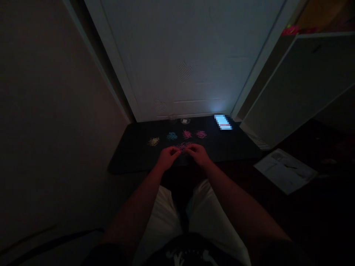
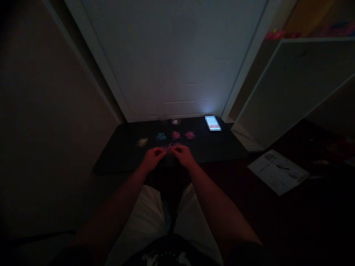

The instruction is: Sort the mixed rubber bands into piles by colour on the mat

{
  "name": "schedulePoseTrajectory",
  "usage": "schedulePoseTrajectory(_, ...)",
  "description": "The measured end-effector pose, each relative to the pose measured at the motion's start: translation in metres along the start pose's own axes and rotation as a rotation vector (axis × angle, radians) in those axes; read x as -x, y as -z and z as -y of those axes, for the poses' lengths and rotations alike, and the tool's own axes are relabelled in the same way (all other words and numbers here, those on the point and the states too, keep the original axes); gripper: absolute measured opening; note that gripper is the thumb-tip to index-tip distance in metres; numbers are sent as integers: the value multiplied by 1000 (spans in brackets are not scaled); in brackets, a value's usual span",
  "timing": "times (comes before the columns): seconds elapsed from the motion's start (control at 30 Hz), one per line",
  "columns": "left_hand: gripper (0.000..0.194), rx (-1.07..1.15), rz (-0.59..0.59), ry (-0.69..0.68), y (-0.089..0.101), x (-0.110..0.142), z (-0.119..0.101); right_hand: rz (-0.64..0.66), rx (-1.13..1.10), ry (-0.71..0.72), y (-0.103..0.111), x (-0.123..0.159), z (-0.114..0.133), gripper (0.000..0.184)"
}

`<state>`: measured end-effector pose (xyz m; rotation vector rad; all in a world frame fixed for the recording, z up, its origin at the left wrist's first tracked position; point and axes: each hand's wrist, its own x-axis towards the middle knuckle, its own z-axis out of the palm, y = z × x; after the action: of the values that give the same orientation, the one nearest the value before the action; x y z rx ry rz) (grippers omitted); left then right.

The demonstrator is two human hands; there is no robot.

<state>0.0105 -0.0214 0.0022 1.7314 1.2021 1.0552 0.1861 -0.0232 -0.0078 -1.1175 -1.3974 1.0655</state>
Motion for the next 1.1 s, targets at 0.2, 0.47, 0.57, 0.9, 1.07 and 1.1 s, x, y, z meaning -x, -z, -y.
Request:
schedulePoseTrajectory(0.2,25,90,-103,59,1,-1,4,-157,-208,-60,5,-2,-5,26)
schedulePoseTrajectory(0.47,22,14,-5,6,0,0,1,53,100,55,-1,4,7,20)
schedulePoseTrajectory(0.57,24,45,-74,49,2,-2,3,-77,-25,-17,3,2,3,23)
schedulePoseTrajectory(0.9,22,-47,15,-22,0,2,0,-9,88,30,0,3,8,18)
schedulePoseTrajectory(1.07,22,-31,-26,-20,1,1,3,-20,20,-13,1,3,5,19)
schedulePoseTrajectory(1.1,22,-44,-9,-26,1,1,2,20,62,6,1,3,5,19)
